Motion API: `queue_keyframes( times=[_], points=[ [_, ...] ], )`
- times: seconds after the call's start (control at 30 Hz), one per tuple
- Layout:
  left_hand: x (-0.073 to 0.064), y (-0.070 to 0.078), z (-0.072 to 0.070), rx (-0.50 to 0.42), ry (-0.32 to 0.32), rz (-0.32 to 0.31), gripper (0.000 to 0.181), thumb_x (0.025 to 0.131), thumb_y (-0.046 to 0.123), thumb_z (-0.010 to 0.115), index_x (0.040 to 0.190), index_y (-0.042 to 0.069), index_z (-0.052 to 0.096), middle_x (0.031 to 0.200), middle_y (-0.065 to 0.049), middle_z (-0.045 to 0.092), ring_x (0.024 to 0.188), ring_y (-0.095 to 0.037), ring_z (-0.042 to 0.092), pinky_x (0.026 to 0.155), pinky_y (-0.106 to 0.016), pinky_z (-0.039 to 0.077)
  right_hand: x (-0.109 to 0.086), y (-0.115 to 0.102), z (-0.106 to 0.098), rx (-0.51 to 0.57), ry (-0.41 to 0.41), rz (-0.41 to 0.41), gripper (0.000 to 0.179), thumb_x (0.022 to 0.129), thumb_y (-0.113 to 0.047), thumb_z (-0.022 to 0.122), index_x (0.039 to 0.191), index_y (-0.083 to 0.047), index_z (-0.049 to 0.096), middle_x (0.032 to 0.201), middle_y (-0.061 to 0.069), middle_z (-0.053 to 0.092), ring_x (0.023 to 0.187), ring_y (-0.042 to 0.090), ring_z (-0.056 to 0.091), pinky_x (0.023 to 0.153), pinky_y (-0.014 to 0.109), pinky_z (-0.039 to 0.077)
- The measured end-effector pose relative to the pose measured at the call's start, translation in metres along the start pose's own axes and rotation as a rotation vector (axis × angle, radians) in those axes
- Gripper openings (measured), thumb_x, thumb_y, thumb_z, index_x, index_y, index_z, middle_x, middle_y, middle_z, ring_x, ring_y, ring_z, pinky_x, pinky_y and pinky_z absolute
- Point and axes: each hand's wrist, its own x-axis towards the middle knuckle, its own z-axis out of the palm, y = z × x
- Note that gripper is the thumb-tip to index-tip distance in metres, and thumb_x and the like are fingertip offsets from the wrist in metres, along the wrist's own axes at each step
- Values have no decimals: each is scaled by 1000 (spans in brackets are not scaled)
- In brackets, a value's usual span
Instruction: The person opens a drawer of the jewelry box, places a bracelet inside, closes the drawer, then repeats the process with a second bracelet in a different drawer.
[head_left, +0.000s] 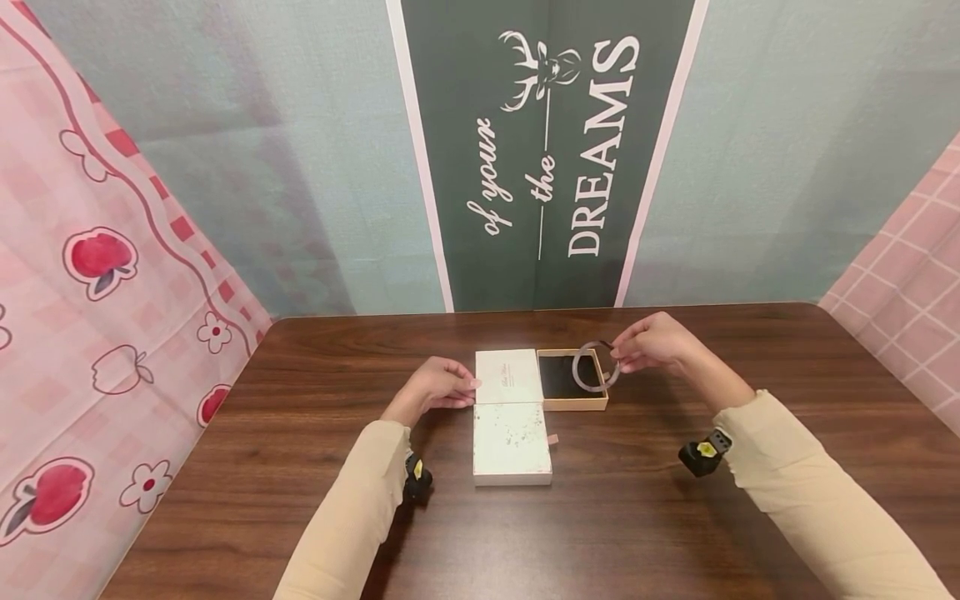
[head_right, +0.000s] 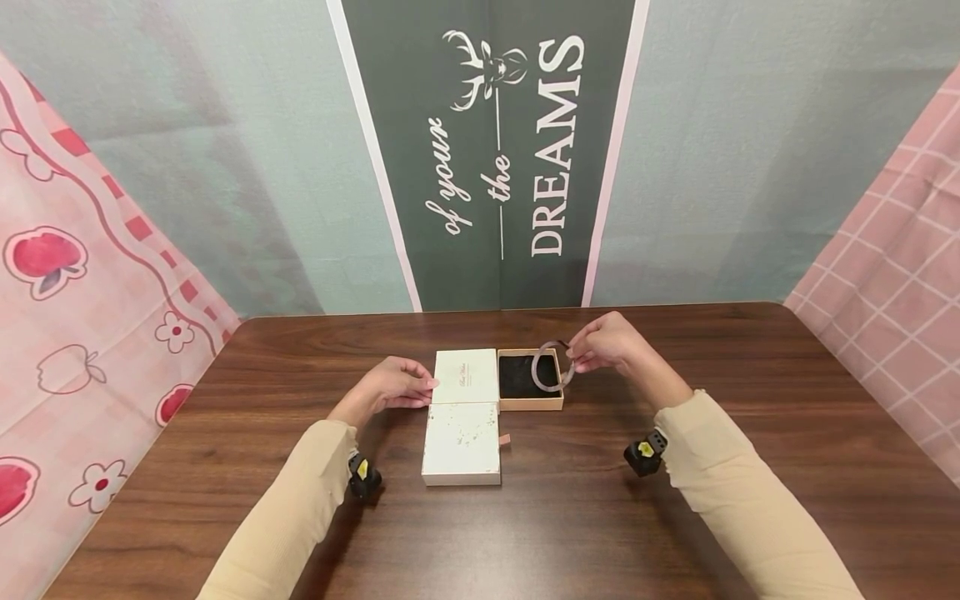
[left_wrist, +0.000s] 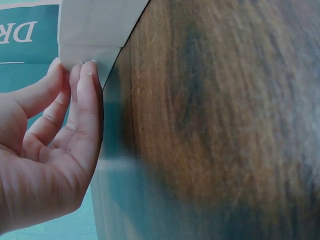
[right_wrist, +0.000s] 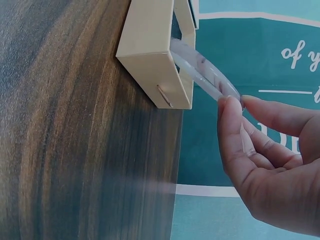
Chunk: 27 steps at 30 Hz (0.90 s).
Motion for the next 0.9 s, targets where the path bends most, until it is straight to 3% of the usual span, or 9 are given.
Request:
queue_keyframes(
  times=[0.9],
  points=[
    [-1,2,-1,28,-2,2,12,81,5,67,88,-3,60,73,-11,60,61,-17,62,64,-30,55,-1,0,-3,1,-53,-13,33,86,11,49,112,28,41,79,16,62,65,17,63,68,33,55]
  ],
)
